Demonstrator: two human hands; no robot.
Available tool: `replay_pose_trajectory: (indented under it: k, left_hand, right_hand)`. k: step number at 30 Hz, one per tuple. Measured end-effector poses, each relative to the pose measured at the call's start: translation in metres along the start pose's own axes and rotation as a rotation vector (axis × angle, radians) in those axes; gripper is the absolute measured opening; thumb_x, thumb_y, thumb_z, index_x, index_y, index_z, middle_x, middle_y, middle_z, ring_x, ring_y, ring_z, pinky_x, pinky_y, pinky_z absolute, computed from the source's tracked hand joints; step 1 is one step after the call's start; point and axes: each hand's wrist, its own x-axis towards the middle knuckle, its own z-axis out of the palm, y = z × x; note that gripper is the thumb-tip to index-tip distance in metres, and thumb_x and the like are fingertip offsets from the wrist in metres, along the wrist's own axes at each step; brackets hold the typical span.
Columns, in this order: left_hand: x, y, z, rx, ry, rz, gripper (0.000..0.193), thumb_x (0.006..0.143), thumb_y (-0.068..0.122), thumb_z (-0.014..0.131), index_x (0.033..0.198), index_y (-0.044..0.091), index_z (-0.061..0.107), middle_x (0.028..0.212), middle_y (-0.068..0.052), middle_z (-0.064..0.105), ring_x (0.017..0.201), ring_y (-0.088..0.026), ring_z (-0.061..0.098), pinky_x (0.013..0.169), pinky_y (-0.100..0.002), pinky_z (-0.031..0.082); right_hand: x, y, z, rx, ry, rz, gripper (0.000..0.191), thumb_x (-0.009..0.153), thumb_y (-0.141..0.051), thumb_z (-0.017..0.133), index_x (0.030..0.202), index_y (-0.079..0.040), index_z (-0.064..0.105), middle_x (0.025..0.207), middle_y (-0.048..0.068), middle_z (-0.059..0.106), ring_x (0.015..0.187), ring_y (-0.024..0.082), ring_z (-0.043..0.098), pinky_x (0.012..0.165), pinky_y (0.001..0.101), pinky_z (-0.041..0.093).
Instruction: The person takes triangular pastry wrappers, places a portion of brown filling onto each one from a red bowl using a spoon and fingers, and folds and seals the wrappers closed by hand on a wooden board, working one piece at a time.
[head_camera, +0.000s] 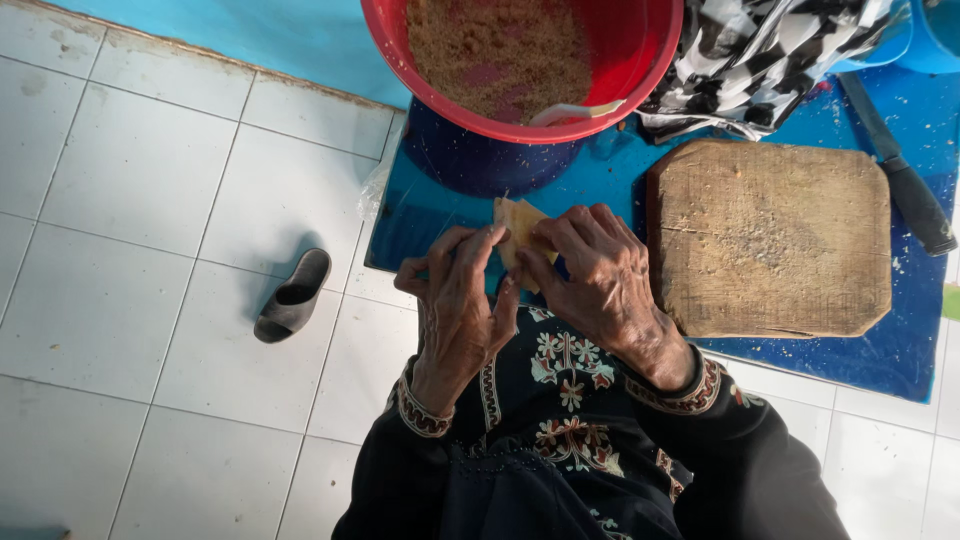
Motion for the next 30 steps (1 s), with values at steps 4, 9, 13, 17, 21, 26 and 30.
replay_pose_trajectory:
  k: [4, 9, 13, 17, 21, 26, 30]
  left_hand:
    - [-0.001, -0.003, 0.003, -0.005, 0.025, 0.006, 0.051, 0.101, 0.025, 0.069, 0.144, 0.01, 0.046, 0.129, 0.001, 0.066, 0.128, -0.019, 0.05, 0.105, -0.046, 0.025]
    - [-0.003, -0.002, 0.001, 0.03, -0.028, -0.015, 0.046, 0.101, 0.025, 0.067, 0.141, 0.011, 0.05, 0.132, -0.002, 0.065, 0.129, -0.019, 0.05, 0.106, -0.046, 0.024]
    - [0.003, 0.0, -0.004, 0.079, -0.037, 0.013, 0.043, 0.099, 0.023, 0.066, 0.139, 0.013, 0.054, 0.133, -0.002, 0.065, 0.128, -0.021, 0.049, 0.106, -0.046, 0.023]
    - [0.005, 0.015, -0.013, -0.087, 0.055, 0.044, 0.048, 0.098, 0.035, 0.069, 0.136, 0.011, 0.053, 0.133, -0.007, 0.059, 0.131, -0.027, 0.049, 0.113, -0.049, 0.027]
    - [-0.003, 0.047, -0.003, -0.347, -0.012, 0.062, 0.064, 0.09, 0.044, 0.078, 0.132, 0.005, 0.051, 0.131, -0.011, 0.056, 0.128, -0.028, 0.052, 0.11, -0.048, 0.035]
    - [-0.01, 0.058, 0.016, -0.364, 0.027, 0.065, 0.033, 0.096, 0.017, 0.079, 0.121, 0.005, 0.062, 0.115, -0.009, 0.073, 0.107, -0.023, 0.072, 0.101, -0.04, 0.046]
    - [-0.021, 0.065, 0.038, -0.643, 0.021, -0.131, 0.019, 0.098, 0.009, 0.076, 0.115, 0.004, 0.069, 0.107, -0.011, 0.077, 0.092, -0.017, 0.076, 0.084, -0.032, 0.057]
  right_hand:
    - [0.001, 0.005, 0.002, 0.062, 0.042, 0.019, 0.011, 0.09, -0.007, 0.078, 0.097, -0.004, 0.071, 0.094, 0.008, 0.071, 0.086, 0.027, 0.068, 0.076, 0.0373, 0.056]
    - [-0.007, 0.026, -0.007, 0.514, -0.075, 0.444, 0.013, 0.1, -0.011, 0.066, 0.109, -0.002, 0.069, 0.087, 0.006, 0.069, 0.074, 0.011, 0.062, 0.06, 0.0269, 0.048]
    - [-0.019, 0.037, -0.018, 0.981, -0.043, 0.603, 0.017, 0.105, -0.011, 0.058, 0.114, -0.001, 0.068, 0.096, 0.002, 0.068, 0.086, 0.005, 0.059, 0.075, 0.0208, 0.046]
    - [-0.027, 0.033, -0.023, 1.215, -0.017, 0.519, 0.016, 0.104, -0.011, 0.058, 0.111, 0.001, 0.066, 0.103, 0.005, 0.069, 0.096, 0.01, 0.064, 0.084, 0.0246, 0.049]
    - [-0.042, 0.013, -0.03, 0.862, -0.013, 0.191, 0.01, 0.102, -0.01, 0.065, 0.105, 0.0, 0.066, 0.101, 0.008, 0.069, 0.096, 0.014, 0.068, 0.082, 0.0298, 0.055]
    - [-0.058, 0.015, -0.05, 0.609, 0.068, 0.092, 0.01, 0.099, -0.01, 0.068, 0.102, -0.001, 0.066, 0.096, 0.009, 0.069, 0.092, 0.019, 0.068, 0.079, 0.0339, 0.056]
    - [-0.084, 0.031, -0.05, 0.581, 0.155, 0.207, 0.007, 0.099, -0.008, 0.065, 0.102, -0.002, 0.067, 0.101, 0.011, 0.072, 0.082, 0.018, 0.071, 0.069, 0.0295, 0.057]
